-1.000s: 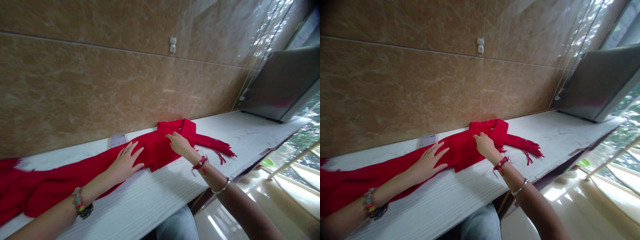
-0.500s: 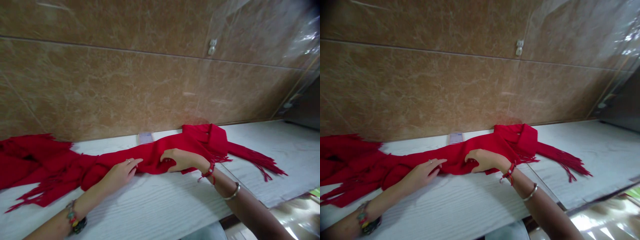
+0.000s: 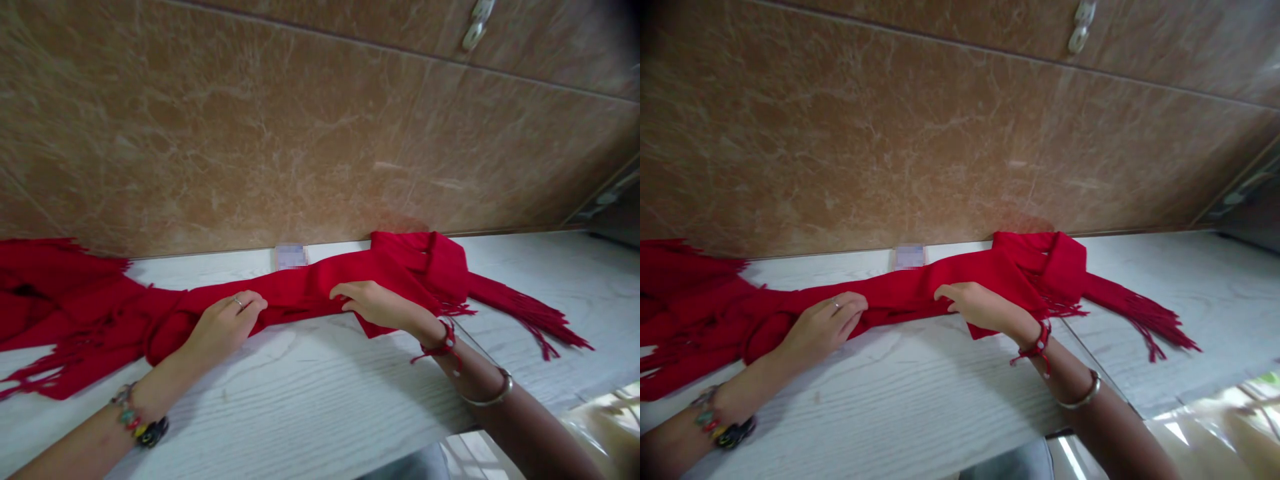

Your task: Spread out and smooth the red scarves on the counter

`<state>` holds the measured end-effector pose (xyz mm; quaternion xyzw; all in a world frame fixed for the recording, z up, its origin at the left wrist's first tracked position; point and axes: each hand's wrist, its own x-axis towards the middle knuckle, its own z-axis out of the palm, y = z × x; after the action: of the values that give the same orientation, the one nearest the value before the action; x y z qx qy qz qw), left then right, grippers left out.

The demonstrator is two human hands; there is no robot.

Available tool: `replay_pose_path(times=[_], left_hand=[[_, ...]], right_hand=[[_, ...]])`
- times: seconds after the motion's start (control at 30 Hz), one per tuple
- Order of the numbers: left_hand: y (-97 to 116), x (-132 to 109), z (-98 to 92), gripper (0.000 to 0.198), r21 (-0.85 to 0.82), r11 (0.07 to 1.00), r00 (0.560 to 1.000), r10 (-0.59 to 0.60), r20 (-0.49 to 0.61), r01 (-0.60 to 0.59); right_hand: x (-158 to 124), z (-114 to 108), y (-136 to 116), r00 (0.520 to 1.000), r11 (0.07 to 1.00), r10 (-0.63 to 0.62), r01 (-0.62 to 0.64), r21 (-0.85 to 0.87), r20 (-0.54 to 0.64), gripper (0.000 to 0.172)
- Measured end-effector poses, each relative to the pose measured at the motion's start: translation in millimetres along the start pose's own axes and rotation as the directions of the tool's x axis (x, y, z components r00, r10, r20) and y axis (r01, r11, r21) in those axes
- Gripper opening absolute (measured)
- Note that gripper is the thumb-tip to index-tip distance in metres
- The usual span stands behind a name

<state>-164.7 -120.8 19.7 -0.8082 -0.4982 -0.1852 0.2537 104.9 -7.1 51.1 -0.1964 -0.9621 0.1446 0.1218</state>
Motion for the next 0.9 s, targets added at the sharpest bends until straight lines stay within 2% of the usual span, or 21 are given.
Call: replay_pose_path(times=[0.1,0.17,0.27,0.33,0.43,0.6,0.67,0.73,0.83,0.9], left_hand=[[4.1,2.1,-3.9,0.025,0.057,0.995,0.996,0.086,0.033,-0.088],[8.3,3.2,-4.6,0.025,0.059,0.993,0.993,0.103,0.065,-0.107],[13.1,4.0,-4.8,0.020,0.034,0.997,0.992,0.063,0.106,-0.067],[13.7,3.8,-5.5,0.028,0.043,0.999,0.992,0.020,0.125,-0.026],[10.8,2.4,-7.6,0.033,0.089,0.996,0.990,-0.017,0.139,0.004],[4.8,0.6,-11.2,0.051,0.137,0.991,0.976,-0.028,0.218,-0.002],[3.1,0.2,-12.1,0.053,0.156,0.988,0.970,-0.042,0.239,0.005],[0.0,-0.8,-13.2,0.046,0.160,0.987,0.967,-0.027,0.255,-0.014],[-10.4,-4.1,-15.7,0.031,0.125,0.983,0.955,0.092,0.283,-0.132],[-21.8,-6.0,-18.0,0.031,0.105,0.977,0.945,0.150,0.290,-0.188]], right_hand=[[-0.3,-4.4,-1.6,0.997,0.996,0.073,-0.072,0.044,-0.019,0.025],[-0.9,-6.3,-2.6,0.999,0.999,0.041,-0.040,0.017,-0.033,0.023],[-2.1,-5.2,-2.6,0.994,0.992,-0.104,0.102,-0.069,-0.038,0.025],[-2.8,-1.9,-2.0,0.984,0.977,-0.173,0.167,-0.135,-0.032,0.033],[-3.3,3.6,-2.1,0.980,0.949,-0.194,0.180,-0.260,-0.030,0.038],[-2.2,9.5,-6.2,0.977,0.917,-0.203,0.165,-0.362,-0.068,0.028],[-1.5,11.0,-8.2,0.979,0.919,-0.187,0.147,-0.365,-0.078,0.025],[-0.8,11.6,-9.3,0.983,0.933,-0.165,0.128,-0.335,-0.084,0.021],[-0.6,9.6,-8.1,0.981,0.960,-0.186,0.168,-0.224,-0.062,0.021],[-1.0,6.6,-5.7,0.974,0.969,-0.220,0.211,-0.130,-0.053,0.020]])
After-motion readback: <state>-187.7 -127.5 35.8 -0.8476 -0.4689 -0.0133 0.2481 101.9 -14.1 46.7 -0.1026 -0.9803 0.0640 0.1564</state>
